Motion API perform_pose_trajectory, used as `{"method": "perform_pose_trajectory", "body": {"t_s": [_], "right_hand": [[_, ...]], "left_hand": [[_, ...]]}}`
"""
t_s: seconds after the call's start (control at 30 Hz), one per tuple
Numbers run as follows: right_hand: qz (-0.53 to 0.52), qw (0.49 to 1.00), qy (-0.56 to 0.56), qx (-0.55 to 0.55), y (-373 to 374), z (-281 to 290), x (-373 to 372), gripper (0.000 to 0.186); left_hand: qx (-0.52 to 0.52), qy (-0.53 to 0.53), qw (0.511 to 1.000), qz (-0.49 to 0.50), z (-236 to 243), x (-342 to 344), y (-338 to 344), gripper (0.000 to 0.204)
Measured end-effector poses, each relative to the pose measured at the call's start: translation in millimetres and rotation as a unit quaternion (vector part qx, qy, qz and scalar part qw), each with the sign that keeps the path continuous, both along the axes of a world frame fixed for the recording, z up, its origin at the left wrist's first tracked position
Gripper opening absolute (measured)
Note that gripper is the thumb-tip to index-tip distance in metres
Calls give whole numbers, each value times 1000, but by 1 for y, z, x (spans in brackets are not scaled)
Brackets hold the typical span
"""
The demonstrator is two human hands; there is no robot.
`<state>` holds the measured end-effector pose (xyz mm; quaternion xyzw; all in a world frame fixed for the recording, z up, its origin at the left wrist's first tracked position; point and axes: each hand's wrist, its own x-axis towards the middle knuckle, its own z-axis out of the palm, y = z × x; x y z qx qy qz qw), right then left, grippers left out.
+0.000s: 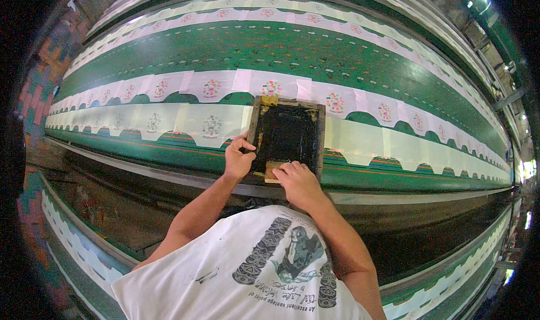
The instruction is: The person repeatedly rubs a dark ink pad with a small wooden block over a long roll of patterned fabric on a green conveyor belt. The person holds the pad with both hands and moves it back and forth along the fabric surface.
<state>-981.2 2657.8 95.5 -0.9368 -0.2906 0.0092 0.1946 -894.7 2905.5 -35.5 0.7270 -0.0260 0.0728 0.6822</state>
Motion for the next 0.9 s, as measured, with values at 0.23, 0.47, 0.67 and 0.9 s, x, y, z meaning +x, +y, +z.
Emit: {"method": "perform_pose_trajectory", "body": {"t_s": [0.23,0.47,0.67,0.9], "right_hand": [[9,990,135,34,-23,21,81,31],[-79,990,108,44,-23,12,170,32],[-135,986,55,80,-17,-7,183,46],[-80,996,25,15,-1,-9,99,50]], "left_hand": [[6,53,998,12,7,1,0,17],[43,97,994,-28,25,14,18,14],[23,124,991,-49,29,21,21,15],[23,114,992,-56,30,20,21,16]]}}
